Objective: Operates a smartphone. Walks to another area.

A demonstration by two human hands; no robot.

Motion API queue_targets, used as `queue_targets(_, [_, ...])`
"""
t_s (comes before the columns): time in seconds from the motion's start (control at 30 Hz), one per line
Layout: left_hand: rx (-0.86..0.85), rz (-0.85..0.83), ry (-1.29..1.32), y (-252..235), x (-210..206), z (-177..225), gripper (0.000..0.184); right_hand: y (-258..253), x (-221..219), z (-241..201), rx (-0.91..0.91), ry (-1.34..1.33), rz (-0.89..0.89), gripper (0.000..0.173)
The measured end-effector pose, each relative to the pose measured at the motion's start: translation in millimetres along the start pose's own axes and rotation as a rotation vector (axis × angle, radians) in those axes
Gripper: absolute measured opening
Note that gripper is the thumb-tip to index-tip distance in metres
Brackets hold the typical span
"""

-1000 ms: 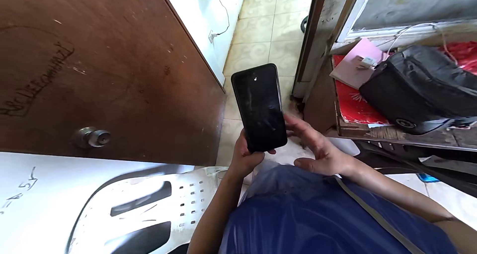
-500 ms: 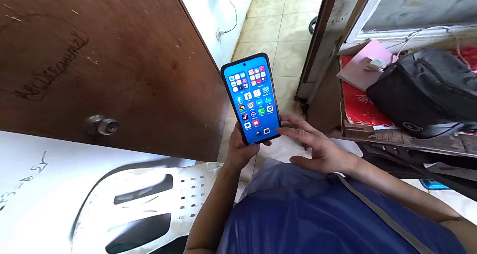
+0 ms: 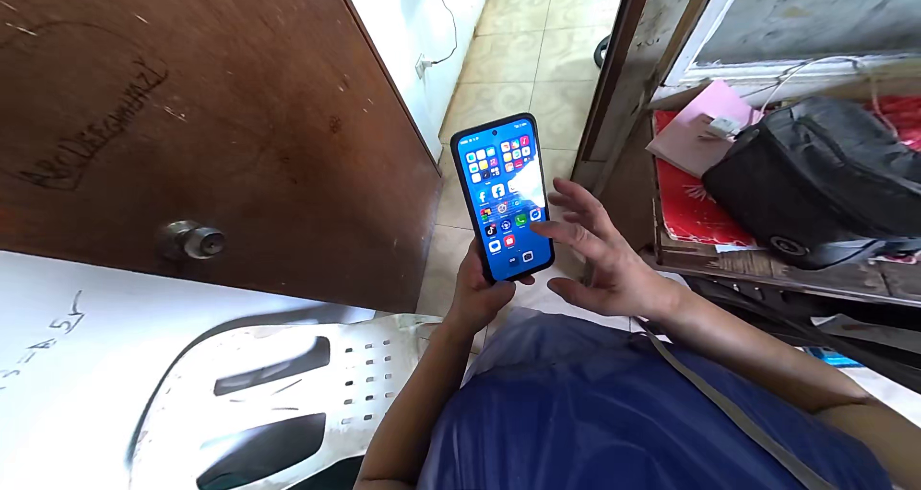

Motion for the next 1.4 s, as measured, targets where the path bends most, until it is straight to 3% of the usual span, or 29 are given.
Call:
queue_targets(0.33, [0.013, -0.044, 0.057, -4, -16, -7, 0.056, -16, 10, 1, -0.025, 0.154, 0.056, 0.053])
queue_targets(0.73, [-0.012, -0.008, 0.029, -1, -9, -11, 0.055, -4, -10, 1, 0.044, 0.288, 0.088, 0.039])
queue_targets(0.9, [-0.012, -0.027, 0.023, 0, -11, -12, 0.055, -4, -13, 1, 0.002, 0.325, 0.027, 0.043])
queue_targets(1.13, [-0.015, -0.056, 0.039, 0, -15, -7, 0.055, -12, 7, -1, 0.000, 0.314, 0.113, 0.047])
queue_targets(1.4, [-0.013, -0.072, 0.056, 2, -15, -9, 0.055, -21, 6, 2, -0.038, 0.346, 0.086, 0.053])
Point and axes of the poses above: each hand's wrist, its own y-axis away from the middle knuckle, its own x-axis out of the back of the hand, z = x × y, the point moved 5 cm from there along -y, towards the middle knuckle, and after that the axes turned 10 degrees about -z, right-handed, at the moved point
